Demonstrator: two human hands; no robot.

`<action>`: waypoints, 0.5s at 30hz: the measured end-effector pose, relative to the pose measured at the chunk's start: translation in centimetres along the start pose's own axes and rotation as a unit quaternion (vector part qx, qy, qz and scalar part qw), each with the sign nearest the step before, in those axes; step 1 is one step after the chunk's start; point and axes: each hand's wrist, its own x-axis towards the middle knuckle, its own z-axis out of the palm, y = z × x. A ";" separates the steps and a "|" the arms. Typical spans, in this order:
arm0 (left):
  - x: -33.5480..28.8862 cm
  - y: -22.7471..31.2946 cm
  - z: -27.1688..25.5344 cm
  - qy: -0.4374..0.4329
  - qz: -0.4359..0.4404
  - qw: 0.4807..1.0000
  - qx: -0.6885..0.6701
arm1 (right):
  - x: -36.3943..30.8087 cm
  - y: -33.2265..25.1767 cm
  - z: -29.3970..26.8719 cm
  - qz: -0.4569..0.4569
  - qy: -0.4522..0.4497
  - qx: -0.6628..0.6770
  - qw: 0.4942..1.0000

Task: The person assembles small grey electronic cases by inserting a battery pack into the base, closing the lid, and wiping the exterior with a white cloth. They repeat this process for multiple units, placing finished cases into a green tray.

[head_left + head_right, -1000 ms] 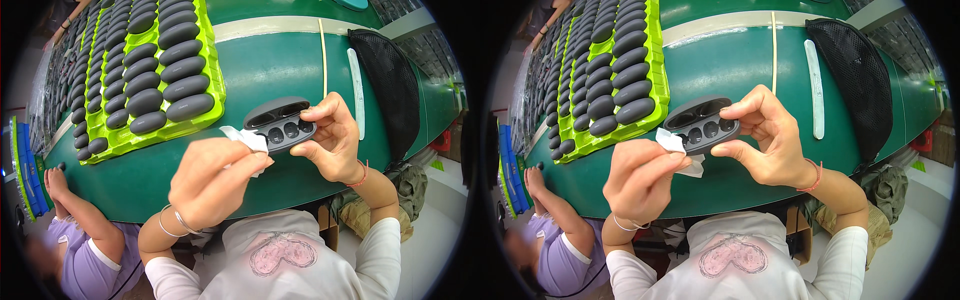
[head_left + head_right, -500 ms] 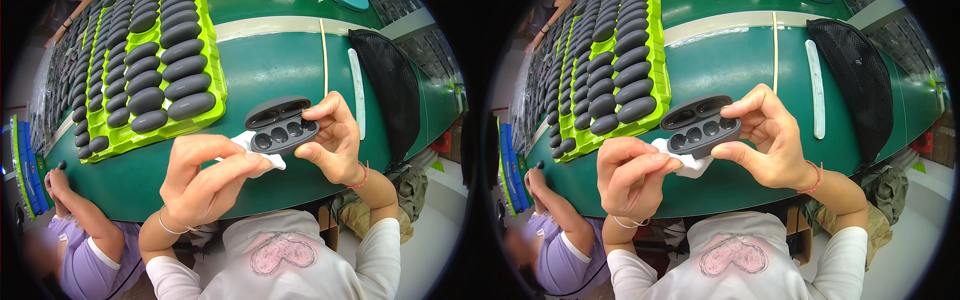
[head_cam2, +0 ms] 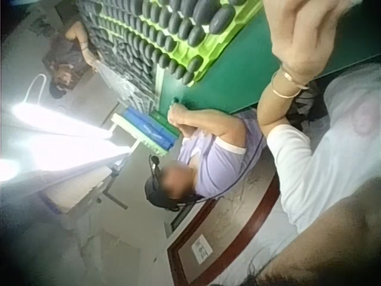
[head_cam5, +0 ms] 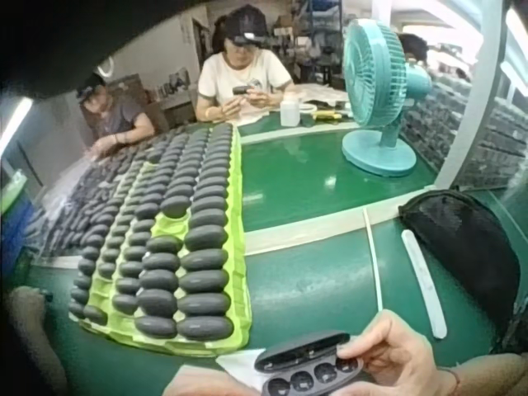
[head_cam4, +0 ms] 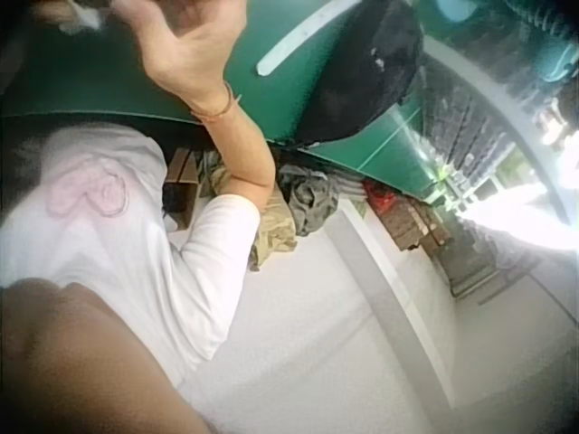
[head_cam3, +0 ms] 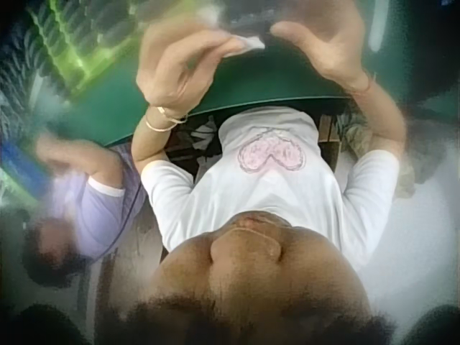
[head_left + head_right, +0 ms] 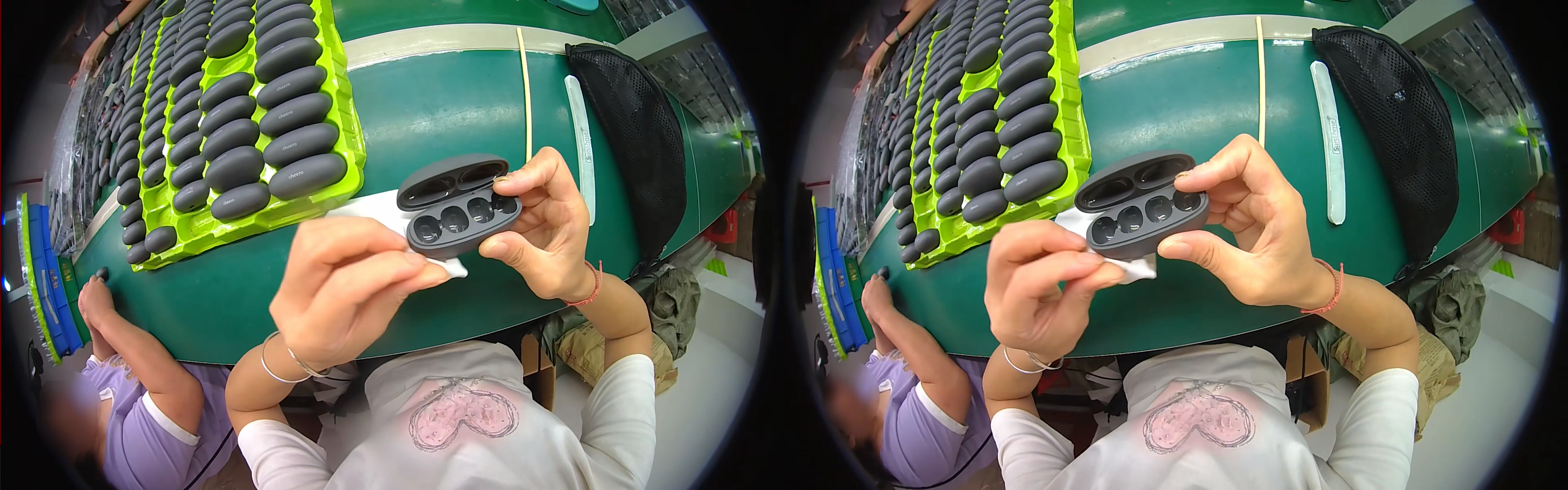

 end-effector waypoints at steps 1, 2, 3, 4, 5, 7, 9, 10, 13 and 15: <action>0.0 0.1 0.0 0.000 0.002 1.000 0.004 | 0.1 -0.1 0.0 0.004 0.003 -0.001 1.000; 0.0 0.2 0.0 0.001 0.003 1.000 0.007 | 0.1 -0.2 0.0 0.007 0.006 -0.002 1.000; 0.0 0.0 0.0 0.016 0.014 1.000 0.008 | 0.1 -0.3 -0.1 0.010 0.012 -0.005 1.000; 0.0 -0.4 -0.2 0.031 0.024 0.999 0.008 | 0.1 -0.3 -0.1 0.003 0.015 -0.011 1.000; 0.0 -0.7 -0.2 0.047 0.034 0.998 0.008 | 0.1 -0.3 -0.1 -0.005 0.017 -0.017 1.000; 0.1 -0.5 -0.2 0.025 0.014 0.999 0.017 | 0.0 -0.2 -0.3 -0.035 0.020 -0.059 0.997; 0.1 -0.5 0.3 -0.021 -0.037 0.999 0.027 | -0.1 0.1 -0.6 -0.081 0.020 -0.131 0.988; 0.1 -0.5 0.7 -0.057 -0.077 0.995 0.033 | 0.1 -0.1 -0.7 -0.104 0.010 -0.154 0.983; 0.1 -0.2 0.3 -0.205 -0.108 0.966 0.114 | 0.4 -0.3 -0.9 -0.149 0.001 -0.193 0.970; 0.0 -0.2 0.1 -0.240 -0.102 0.951 0.165 | 0.3 -0.1 -0.8 -0.146 0.014 -0.177 0.973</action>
